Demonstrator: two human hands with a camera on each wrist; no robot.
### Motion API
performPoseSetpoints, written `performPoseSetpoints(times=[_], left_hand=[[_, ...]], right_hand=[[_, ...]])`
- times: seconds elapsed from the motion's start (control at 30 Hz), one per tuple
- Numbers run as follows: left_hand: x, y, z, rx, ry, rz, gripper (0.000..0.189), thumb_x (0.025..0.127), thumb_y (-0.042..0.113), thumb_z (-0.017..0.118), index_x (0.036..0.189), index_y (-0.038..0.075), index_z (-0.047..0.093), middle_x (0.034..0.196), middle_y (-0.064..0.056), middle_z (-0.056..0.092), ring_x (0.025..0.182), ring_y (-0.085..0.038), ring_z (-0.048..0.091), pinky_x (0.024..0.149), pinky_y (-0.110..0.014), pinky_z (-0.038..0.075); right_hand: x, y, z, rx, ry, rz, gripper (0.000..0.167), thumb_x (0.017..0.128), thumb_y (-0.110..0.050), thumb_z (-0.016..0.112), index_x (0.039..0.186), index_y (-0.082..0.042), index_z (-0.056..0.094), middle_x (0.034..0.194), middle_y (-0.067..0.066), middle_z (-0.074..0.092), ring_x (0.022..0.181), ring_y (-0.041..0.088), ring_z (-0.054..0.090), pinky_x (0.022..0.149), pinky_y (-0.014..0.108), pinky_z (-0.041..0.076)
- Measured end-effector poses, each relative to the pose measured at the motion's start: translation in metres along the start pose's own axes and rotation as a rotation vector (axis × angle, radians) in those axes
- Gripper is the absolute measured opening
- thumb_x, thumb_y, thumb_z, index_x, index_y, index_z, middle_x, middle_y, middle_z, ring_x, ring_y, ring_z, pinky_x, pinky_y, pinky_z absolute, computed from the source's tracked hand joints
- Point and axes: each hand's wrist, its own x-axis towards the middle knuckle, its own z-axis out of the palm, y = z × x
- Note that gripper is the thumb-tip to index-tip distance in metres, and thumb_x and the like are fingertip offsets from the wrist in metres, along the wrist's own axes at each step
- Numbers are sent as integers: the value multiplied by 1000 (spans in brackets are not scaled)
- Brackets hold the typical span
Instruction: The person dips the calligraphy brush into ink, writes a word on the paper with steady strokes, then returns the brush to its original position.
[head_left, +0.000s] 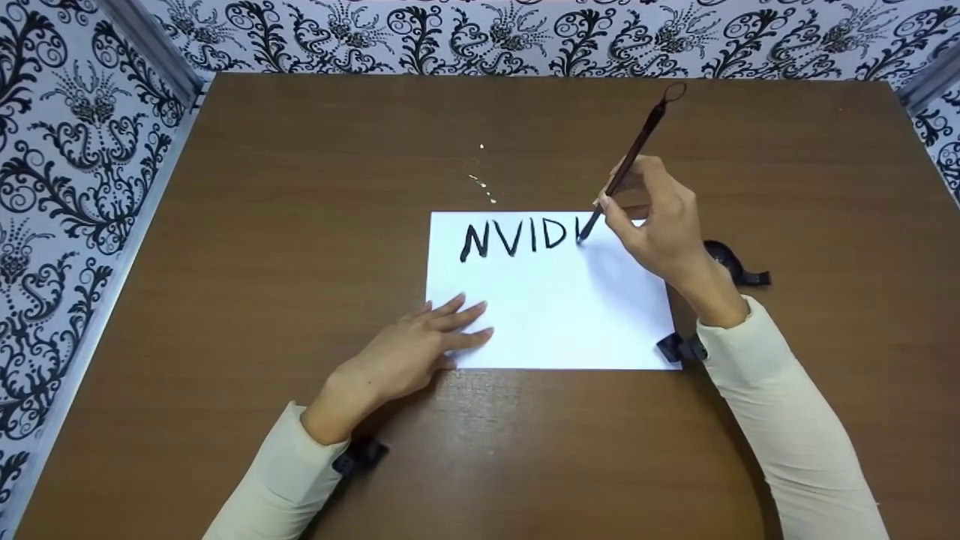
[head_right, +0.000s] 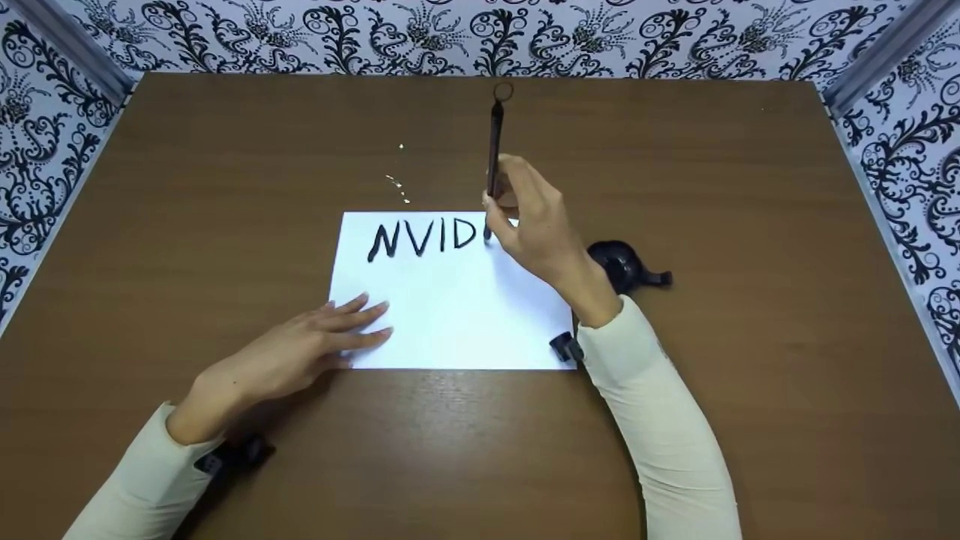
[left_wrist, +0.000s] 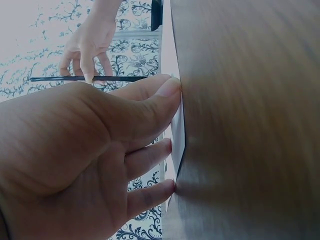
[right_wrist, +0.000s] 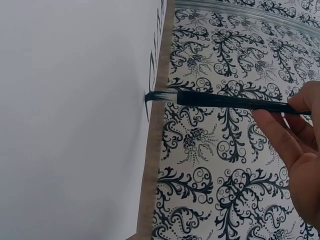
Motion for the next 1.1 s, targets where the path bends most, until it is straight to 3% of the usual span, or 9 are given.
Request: performPoseSetpoints(times=[0.33,0.8,1.1], left_hand=[[0,1,0,-6,-3,-4,54,89,-7,57,139,14,52,150,-10,36,139,-32,27,107,-54,29],[-1,1,-1,-34,-3,-21,55,90,-9,55,139,14,51,151,-8,34,140,-32,26,108,-54,28],[-1,2,0,-42,-2,-24,55,90,-10,54,139,15,51,151,-8,34,140,-32,25,107,-55,27]], right_hand=[[0,-4,1,44,-22,-33,27,81,7,67,105,6,54,89,13,64,80,22,68,67,11,50],[0,-10,-2,1,-75,-14,27,83,6,66,107,4,53,90,13,64,82,22,67,67,11,50],[7,-13,-16,9,23,-60,30,79,9,68,105,6,54,92,14,63,80,24,68,68,12,51]])
